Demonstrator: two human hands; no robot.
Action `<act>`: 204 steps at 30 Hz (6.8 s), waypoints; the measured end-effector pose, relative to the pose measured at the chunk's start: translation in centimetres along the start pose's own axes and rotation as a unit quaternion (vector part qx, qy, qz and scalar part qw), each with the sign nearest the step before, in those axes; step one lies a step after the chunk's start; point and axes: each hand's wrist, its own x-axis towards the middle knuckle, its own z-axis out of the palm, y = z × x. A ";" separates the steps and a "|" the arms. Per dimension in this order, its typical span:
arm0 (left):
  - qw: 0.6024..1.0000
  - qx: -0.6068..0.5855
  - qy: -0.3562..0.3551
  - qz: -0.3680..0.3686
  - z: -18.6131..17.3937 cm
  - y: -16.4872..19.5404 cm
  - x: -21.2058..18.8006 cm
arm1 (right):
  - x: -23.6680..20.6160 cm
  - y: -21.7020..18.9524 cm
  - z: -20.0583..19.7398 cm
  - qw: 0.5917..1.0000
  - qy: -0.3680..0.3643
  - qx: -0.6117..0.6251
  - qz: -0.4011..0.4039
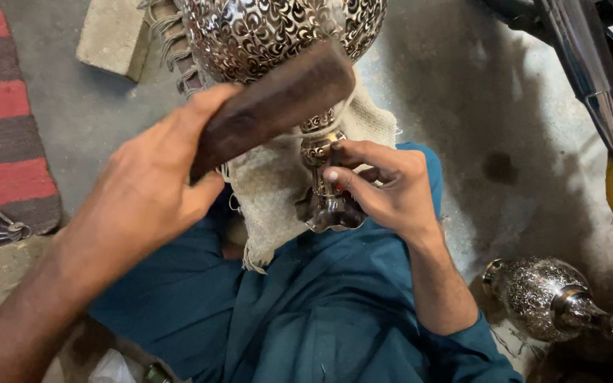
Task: The person uses a small metal chisel and a wooden mallet to engrave decorative patterns into the neck of a silver-colored metal vessel. They repeatedly position the chisel and strike it with the mallet to create fine details.
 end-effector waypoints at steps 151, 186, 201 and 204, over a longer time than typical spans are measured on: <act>0.918 -0.305 0.055 -0.249 5.2 0.1 -4.0 | 2.7 -0.2 -1.7 0.987 -0.085 -0.093 -0.100; 0.994 -0.064 0.066 -0.058 4.3 -0.8 -2.6 | 3.1 -0.4 -1.7 0.988 -0.098 -0.075 -0.088; 0.992 -0.026 0.019 -0.122 5.2 -1.7 -3.2 | 3.0 0.0 -1.5 0.987 -0.092 -0.076 -0.110; 0.971 -0.173 0.077 -0.144 5.4 -1.6 -3.6 | 2.6 0.0 -1.3 0.990 -0.075 -0.072 -0.090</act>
